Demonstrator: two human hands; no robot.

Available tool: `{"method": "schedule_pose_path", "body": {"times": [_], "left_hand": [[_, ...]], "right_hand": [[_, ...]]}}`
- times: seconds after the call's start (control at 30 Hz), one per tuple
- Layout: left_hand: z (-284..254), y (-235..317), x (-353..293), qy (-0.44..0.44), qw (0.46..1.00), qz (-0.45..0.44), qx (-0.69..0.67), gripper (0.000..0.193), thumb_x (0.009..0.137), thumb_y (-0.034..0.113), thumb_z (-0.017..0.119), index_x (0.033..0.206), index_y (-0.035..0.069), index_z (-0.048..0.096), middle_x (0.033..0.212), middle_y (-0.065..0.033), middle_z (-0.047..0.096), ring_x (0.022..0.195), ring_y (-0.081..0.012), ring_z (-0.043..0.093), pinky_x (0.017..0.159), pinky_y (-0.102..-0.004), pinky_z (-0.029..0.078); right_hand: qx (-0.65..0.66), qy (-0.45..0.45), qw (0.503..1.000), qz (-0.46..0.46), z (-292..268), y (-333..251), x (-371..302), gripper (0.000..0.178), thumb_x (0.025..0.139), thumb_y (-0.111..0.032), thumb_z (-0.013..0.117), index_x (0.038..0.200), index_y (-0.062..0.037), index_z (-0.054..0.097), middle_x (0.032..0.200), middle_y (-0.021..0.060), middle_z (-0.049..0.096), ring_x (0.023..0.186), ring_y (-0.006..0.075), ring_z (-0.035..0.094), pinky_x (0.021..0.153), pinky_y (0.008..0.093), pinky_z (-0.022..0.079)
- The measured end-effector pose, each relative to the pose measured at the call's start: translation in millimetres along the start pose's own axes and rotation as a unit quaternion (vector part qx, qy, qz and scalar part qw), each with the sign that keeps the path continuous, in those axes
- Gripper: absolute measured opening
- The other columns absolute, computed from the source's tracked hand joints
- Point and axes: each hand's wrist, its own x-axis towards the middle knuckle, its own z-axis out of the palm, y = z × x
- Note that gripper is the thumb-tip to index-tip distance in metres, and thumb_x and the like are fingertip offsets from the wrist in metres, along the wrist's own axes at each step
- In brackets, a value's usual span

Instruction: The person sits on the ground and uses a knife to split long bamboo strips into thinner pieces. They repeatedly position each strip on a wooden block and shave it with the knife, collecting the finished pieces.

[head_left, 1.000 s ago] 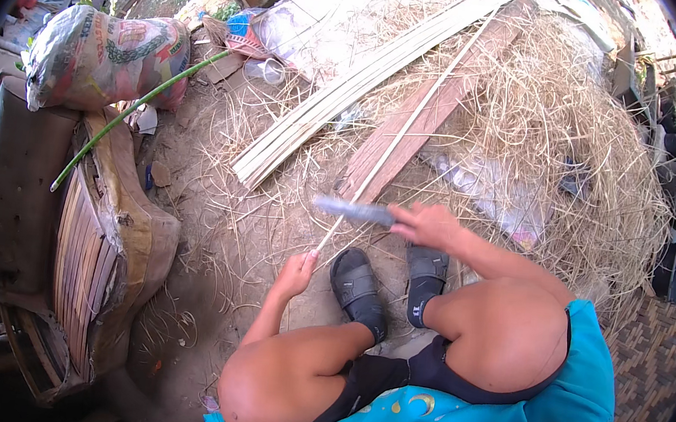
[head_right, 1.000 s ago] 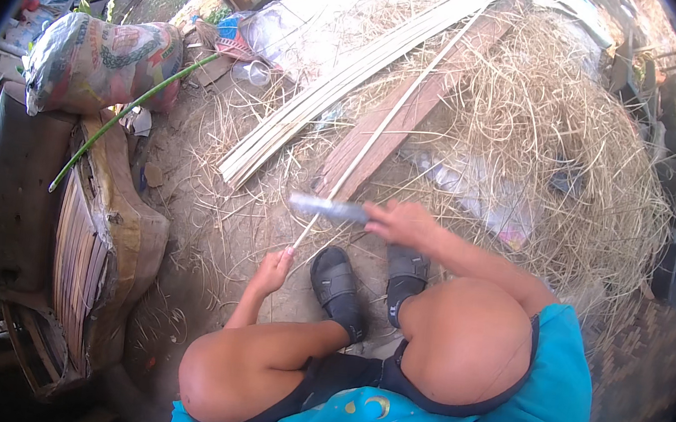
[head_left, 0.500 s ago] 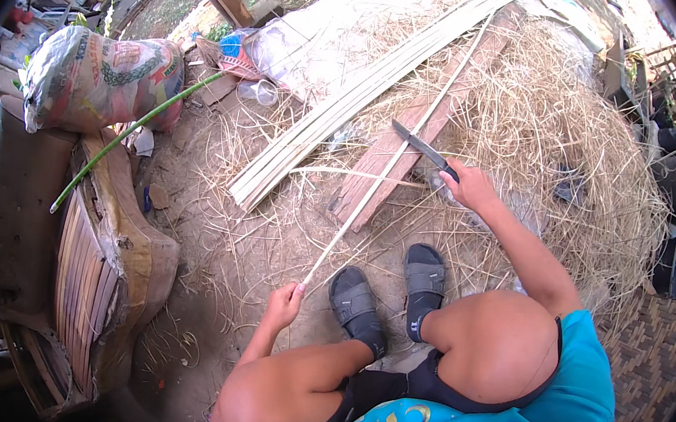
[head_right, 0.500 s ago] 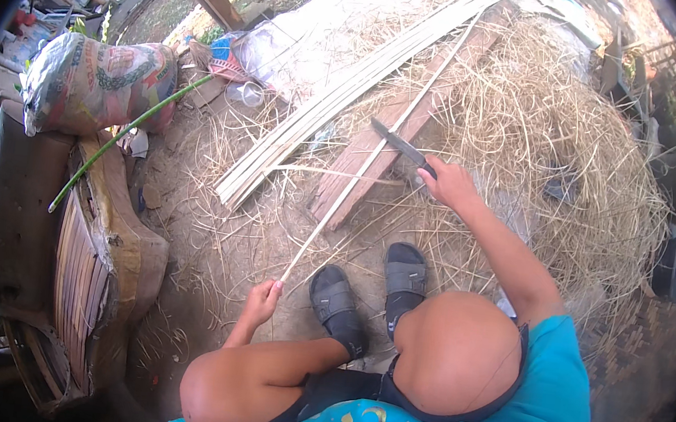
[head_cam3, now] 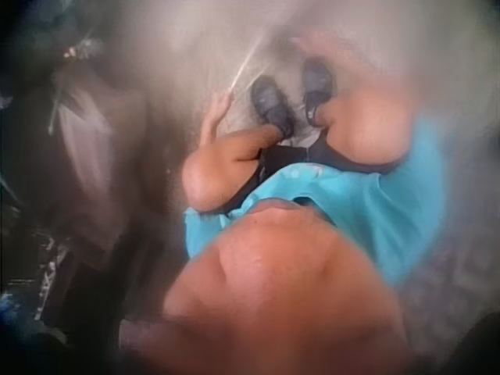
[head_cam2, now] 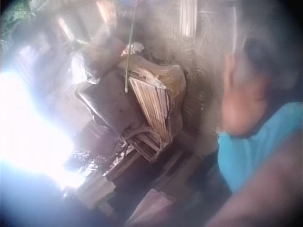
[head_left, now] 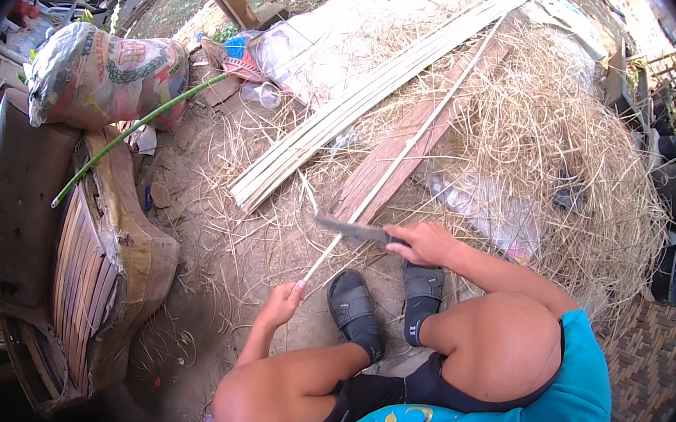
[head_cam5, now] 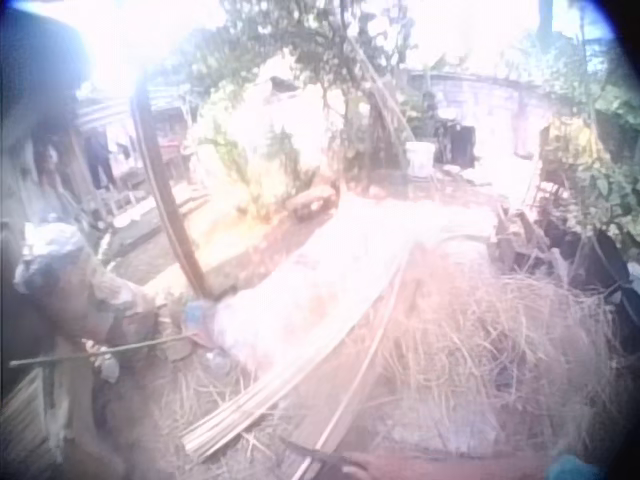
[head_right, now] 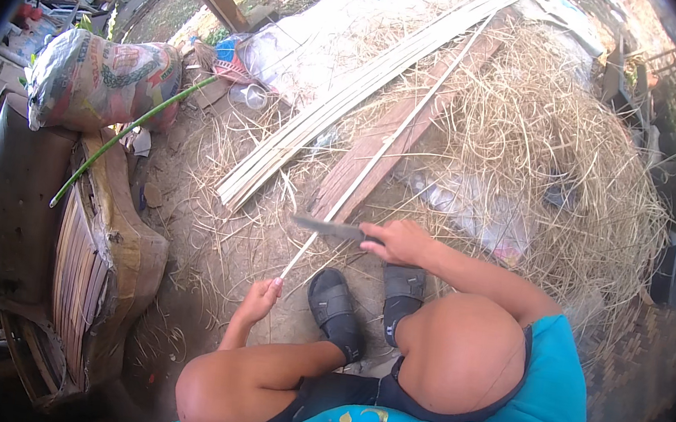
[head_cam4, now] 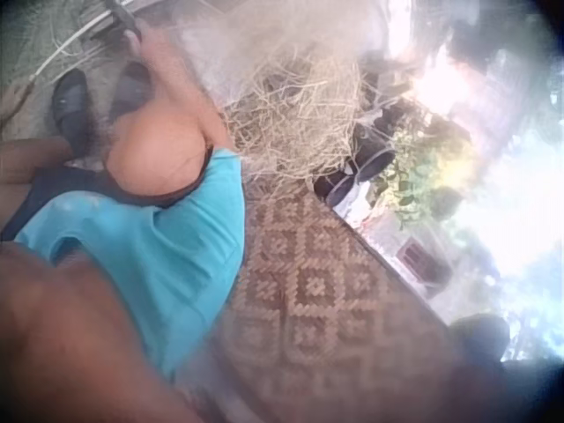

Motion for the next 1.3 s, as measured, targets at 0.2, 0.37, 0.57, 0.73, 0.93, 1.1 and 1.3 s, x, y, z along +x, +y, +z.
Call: {"method": "schedule_pose_path", "body": {"times": [0.2, 0.37, 0.57, 0.73, 0.93, 1.1, 1.3], "left_hand": [[-39.4, -65.9, -75.4, -0.002, 0.992, -0.128, 0.011, 0.046, 0.1, 0.037, 0.055, 0.072, 0.001, 0.059, 0.061, -0.0068, 0.053, 0.061, -0.0151, 0.049, 0.058, -0.0352, 0.042], [-46.0, -77.4, -86.1, 0.096, 0.98, -0.134, 0.111, 0.044, 0.098, 0.036, 0.052, 0.077, -0.002, 0.061, 0.061, -0.0158, 0.056, 0.059, -0.0233, 0.053, 0.059, -0.0401, 0.043], [-75.8, -95.9, -124.6, 0.059, 0.957, -0.175, 0.225, 0.039, 0.099, 0.034, 0.049, 0.083, 0.001, 0.063, 0.071, -0.0215, 0.061, 0.067, -0.0381, 0.063, 0.064, -0.0496, 0.046], [10.4, 8.0, 10.6, 0.1, 0.965, 0.073, 0.233, 0.041, 0.101, 0.038, 0.048, 0.085, 0.001, 0.055, 0.077, -0.0261, 0.064, 0.076, -0.0467, 0.064, 0.065, -0.0539, 0.049], [-4.8, -6.1, -1.9, 0.072, 0.919, 0.006, 0.389, 0.043, 0.105, 0.037, 0.041, 0.083, 0.002, 0.055, 0.072, -0.0303, 0.062, 0.077, -0.0493, 0.064, 0.065, -0.056, 0.05], [-2.9, 4.5, 22.3, 0.042, 0.98, 0.026, 0.191, 0.046, 0.105, 0.037, 0.042, 0.085, 0.0, 0.06, 0.078, -0.0289, 0.063, 0.08, -0.0497, 0.063, 0.07, -0.0563, 0.048], [-9.3, 0.4, 26.4, 0.069, 0.971, 0.023, 0.226, 0.046, 0.105, 0.036, 0.044, 0.086, -0.002, 0.061, 0.08, -0.0283, 0.062, 0.079, -0.0506, 0.059, 0.068, -0.0553, 0.045]], "right_hand": [[-0.063, -0.046, 0.994, 0.075, -8.1, 36.4, -31.6, 0.044, 0.1, -0.054, 0.046, 0.128, -0.0213, 0.058, 0.081, 0.0188, 0.068, 0.074, 0.0337, 0.07, 0.068, 0.0454, 0.057], [-0.057, -0.048, 0.991, 0.113, -31.7, 18.4, 1.0, 0.044, 0.102, -0.05, 0.045, 0.127, -0.017, 0.057, 0.083, 0.0184, 0.069, 0.08, 0.0347, 0.07, 0.073, 0.0473, 0.057], [-0.042, 0.006, 0.978, 0.206, -61.1, 58.8, -6.4, 0.041, 0.104, -0.043, 0.044, 0.12, -0.0081, 0.059, 0.081, 0.0163, 0.069, 0.075, 0.0314, 0.069, 0.07, 0.0457, 0.055], [0.047, -0.171, 0.982, -0.069, 36.6, -86.0, -114.5, 0.045, 0.1, -0.048, 0.049, 0.131, -0.0161, 0.056, 0.087, 0.0231, 0.069, 0.082, 0.0432, 0.069, 0.074, 0.0535, 0.055], [-0.063, 0.016, 0.974, 0.217, -38.3, 78.1, -28.1, 0.039, 0.104, -0.044, 0.043, 0.127, -0.0153, 0.056, 0.081, 0.0174, 0.069, 0.075, 0.0374, 0.069, 0.066, 0.0511, 0.056], [-0.004, -0.06, 0.979, 0.194, -54.0, 15.4, -32.4, 0.038, 0.106, -0.042, 0.041, 0.123, -0.0119, 0.058, 0.077, 0.0136, 0.069, 0.068, 0.0322, 0.069, 0.067, 0.0481, 0.057], [0.018, -0.072, 0.997, 0.03, 17.7, -32.4, -78.2, 0.042, 0.101, -0.047, 0.05, 0.128, -0.0157, 0.058, 0.077, 0.0213, 0.068, 0.072, 0.0422, 0.069, 0.066, 0.0497, 0.057]]}}
